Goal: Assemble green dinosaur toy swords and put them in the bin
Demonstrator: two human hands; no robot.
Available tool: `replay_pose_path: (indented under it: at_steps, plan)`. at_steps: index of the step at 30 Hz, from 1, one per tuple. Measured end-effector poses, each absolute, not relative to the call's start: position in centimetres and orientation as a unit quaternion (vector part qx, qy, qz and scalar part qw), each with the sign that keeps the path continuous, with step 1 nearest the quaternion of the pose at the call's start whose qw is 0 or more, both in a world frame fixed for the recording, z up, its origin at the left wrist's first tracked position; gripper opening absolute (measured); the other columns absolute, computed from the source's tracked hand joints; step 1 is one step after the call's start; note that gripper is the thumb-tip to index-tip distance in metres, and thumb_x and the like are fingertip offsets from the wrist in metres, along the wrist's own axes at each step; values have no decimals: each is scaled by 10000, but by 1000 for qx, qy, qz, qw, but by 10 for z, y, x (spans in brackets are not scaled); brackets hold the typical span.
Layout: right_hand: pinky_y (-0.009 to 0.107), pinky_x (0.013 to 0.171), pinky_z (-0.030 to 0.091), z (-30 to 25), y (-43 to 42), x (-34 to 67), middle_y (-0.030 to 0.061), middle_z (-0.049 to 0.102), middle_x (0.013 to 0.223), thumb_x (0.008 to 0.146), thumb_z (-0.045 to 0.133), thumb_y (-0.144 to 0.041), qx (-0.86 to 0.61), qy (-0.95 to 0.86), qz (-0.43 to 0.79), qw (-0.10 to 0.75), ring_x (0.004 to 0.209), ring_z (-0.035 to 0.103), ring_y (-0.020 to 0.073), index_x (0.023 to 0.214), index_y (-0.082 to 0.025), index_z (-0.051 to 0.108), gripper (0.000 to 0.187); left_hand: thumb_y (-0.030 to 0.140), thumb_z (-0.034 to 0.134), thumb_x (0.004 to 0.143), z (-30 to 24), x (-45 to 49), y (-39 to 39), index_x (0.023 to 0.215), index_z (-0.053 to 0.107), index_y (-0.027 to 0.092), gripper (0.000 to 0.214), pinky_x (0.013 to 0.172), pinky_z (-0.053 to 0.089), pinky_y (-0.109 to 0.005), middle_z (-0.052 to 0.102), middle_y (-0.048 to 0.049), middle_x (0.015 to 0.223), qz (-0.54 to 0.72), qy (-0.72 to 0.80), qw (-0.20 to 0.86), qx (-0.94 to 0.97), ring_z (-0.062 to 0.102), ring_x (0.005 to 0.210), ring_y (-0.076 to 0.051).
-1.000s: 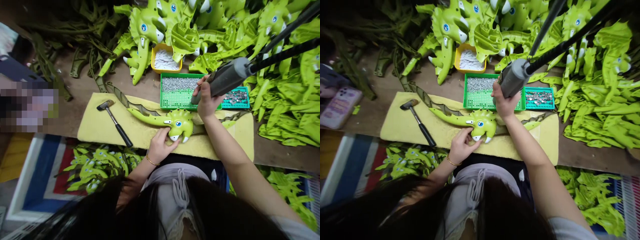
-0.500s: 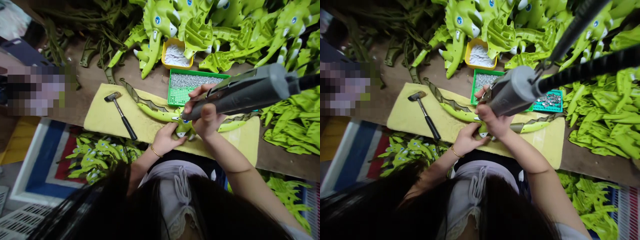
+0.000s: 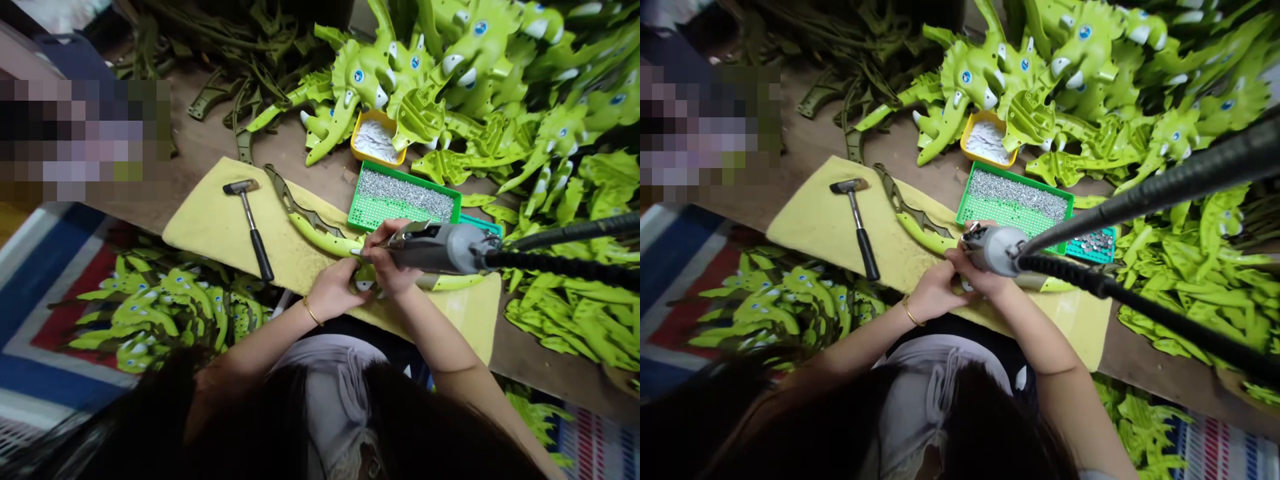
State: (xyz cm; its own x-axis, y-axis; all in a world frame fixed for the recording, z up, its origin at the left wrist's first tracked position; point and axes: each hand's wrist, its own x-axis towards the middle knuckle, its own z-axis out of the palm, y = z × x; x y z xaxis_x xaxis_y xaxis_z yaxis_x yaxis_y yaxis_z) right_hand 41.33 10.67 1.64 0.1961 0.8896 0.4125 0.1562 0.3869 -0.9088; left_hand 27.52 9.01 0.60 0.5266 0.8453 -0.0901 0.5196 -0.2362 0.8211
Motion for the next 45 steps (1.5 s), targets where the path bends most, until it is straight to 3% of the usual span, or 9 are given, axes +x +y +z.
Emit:
replay_pose_path:
  at_steps: [5, 9, 14, 17, 23, 32, 37, 45]
  plan:
    - [228, 455, 467, 54, 123, 413, -50, 631, 842, 801, 671, -397, -400, -531, 270, 696, 493, 552, 59, 1107, -317, 556, 337, 359, 801, 669, 11, 270, 83, 1009, 577, 196, 439, 733, 535, -383, 668, -61, 903, 216, 430, 471, 739, 660, 826, -251]
    - [221, 435, 426, 66, 159, 425, -54, 609, 790, 784, 675, -452, -447, -409, 153, 781, 459, 532, 42, 928, -271, 581, 250, 430, 800, 678, 10, 254, 82, 1054, 488, 192, 544, 610, 557, -312, 634, -14, 823, 274, 451, 597, 604, 638, 665, -157]
    - [258, 478, 458, 42, 180, 434, -50, 594, 724, 744, 703, -487, -475, -394, 152, 772, 464, 547, 70, 881, -234, 591, 308, 413, 779, 696, 7, 238, 112, 953, 373, 216, 520, 553, 595, -288, 626, 56, 692, 414, 535, 644, 358, 657, 541, -127]
    - [261, 474, 458, 36, 179, 433, -43, 599, 728, 750, 679, -530, -480, -408, 151, 762, 465, 543, 76, 873, -234, 584, 334, 346, 818, 654, 9, 238, 132, 1014, 427, 203, 551, 638, 630, -305, 682, 23, 779, 423, 512, 684, 302, 710, 656, -145]
    - [258, 472, 466, 35, 178, 429, -58, 550, 667, 779, 660, -525, -484, -432, 174, 741, 465, 538, 79, 863, -230, 557, 323, 328, 834, 634, 8, 243, 140, 955, 496, 170, 492, 745, 647, -401, 689, -32, 913, 414, 478, 719, 289, 720, 890, -223]
    - [250, 434, 455, 60, 166, 423, -33, 593, 830, 760, 653, -572, -464, -435, 170, 752, 474, 534, 64, 928, -279, 540, 357, 365, 845, 626, 9, 247, 135, 962, 461, 180, 543, 753, 643, -439, 688, -28, 912, 410, 457, 741, 271, 728, 841, -225]
    - [238, 402, 455, 78, 136, 397, -41, 606, 844, 798, 657, -509, -404, -470, 247, 745, 463, 542, 59, 977, -315, 570, 278, 377, 856, 616, 5, 254, 129, 977, 461, 185, 569, 737, 642, -420, 690, -23, 924, 418, 445, 746, 266, 724, 826, -214]
    - [260, 466, 495, 49, 134, 384, -39, 586, 820, 821, 615, -524, -405, -535, 266, 692, 496, 544, 77, 1036, -300, 522, 324, 416, 875, 581, 0, 254, 129, 993, 451, 196, 631, 700, 639, -371, 700, -27, 934, 427, 432, 752, 256, 727, 819, -219]
